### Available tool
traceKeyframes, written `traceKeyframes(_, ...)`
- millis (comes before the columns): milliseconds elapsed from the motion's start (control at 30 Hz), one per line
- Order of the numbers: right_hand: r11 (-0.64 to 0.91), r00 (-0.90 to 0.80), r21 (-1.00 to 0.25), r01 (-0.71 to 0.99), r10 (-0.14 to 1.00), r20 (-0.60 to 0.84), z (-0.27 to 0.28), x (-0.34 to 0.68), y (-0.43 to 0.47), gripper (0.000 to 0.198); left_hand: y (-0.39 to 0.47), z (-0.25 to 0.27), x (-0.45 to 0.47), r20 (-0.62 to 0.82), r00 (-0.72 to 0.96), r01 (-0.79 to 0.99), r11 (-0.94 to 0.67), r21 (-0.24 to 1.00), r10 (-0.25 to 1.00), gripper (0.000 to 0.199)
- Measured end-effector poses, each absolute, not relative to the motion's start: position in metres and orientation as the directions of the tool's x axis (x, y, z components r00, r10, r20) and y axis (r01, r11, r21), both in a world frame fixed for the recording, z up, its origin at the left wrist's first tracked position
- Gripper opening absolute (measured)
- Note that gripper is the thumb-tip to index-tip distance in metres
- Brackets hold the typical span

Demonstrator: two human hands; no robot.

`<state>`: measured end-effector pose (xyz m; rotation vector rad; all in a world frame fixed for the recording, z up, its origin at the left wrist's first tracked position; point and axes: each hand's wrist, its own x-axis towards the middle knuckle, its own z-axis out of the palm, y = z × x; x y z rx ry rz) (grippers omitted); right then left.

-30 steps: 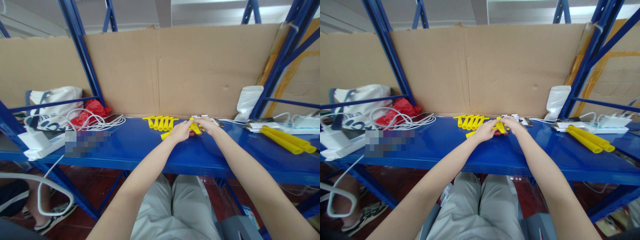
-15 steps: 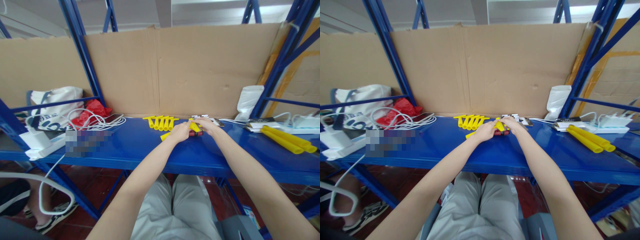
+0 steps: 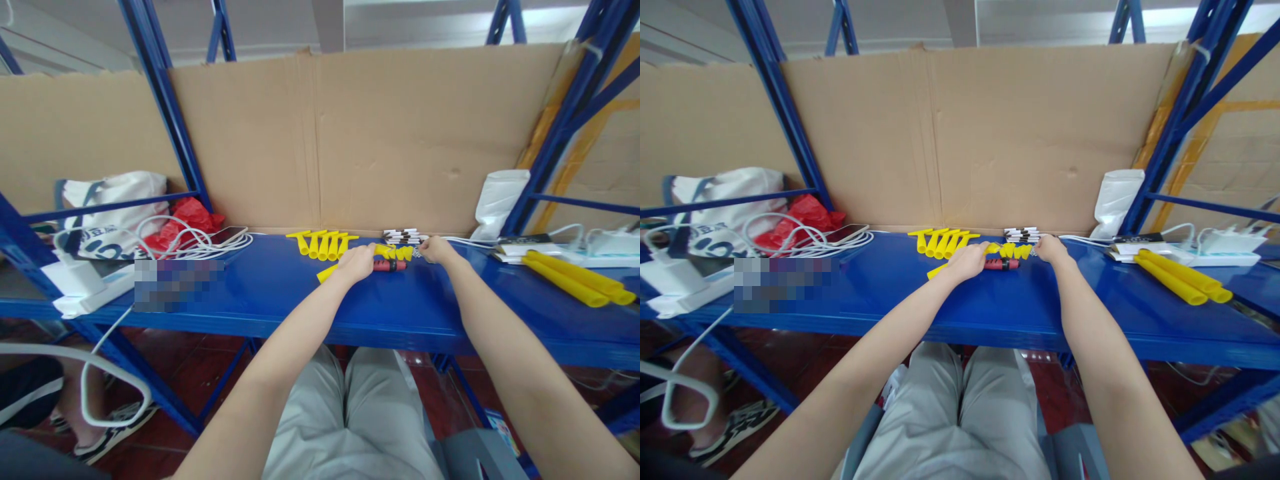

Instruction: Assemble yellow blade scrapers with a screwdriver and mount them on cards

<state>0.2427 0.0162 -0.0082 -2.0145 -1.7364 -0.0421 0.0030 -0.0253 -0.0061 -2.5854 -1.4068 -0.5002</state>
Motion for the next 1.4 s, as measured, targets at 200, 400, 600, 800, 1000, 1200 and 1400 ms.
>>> traceKeyframes(200,-0.145,0.18,-0.163,0.976,0.957,0.228,-0.009,0.241,0.011,0.016,-0.023,-0.007,0.003,0.317,0.518,0.834,-0.552,0.02,0.794,0.036)
traceKeyframes(400,-0.118,0.138,-0.1,0.988,0.966,0.22,-0.009,0.239,0.009,0.018,-0.024,-0.006,0.002,0.323,0.523,0.829,-0.559,0.023,0.789,0.036)
traceKeyframes(600,-0.11,0.128,-0.095,0.989,0.97,0.208,-0.009,0.237,0.01,0.021,-0.024,-0.007,0.003,0.337,0.523,0.828,-0.561,0.016,0.782,0.037)
traceKeyframes(800,-0.131,0.137,-0.045,0.99,0.976,0.167,-0.007,0.234,0.006,0.023,-0.024,-0.007,0.003,0.322,0.514,0.835,-0.55,0.025,0.795,0.038)
traceKeyframes(1000,-0.136,0.138,-0.024,0.99,0.978,0.157,-0.005,0.23,0.004,0.026,-0.023,-0.008,0.003,0.331,0.516,0.829,-0.558,0.037,0.79,0.039)
traceKeyframes(1200,-0.102,0.101,0.001,0.995,0.984,0.145,-0.004,0.223,0.006,0.026,-0.023,-0.008,0.003,0.327,0.523,0.824,-0.565,0.043,0.787,0.041)
traceKeyframes(1400,-0.079,0.075,0.017,0.997,0.984,0.163,-0.001,0.219,0.003,0.023,-0.024,-0.007,0.003,0.339,0.528,0.814,-0.578,0.058,0.778,0.042)
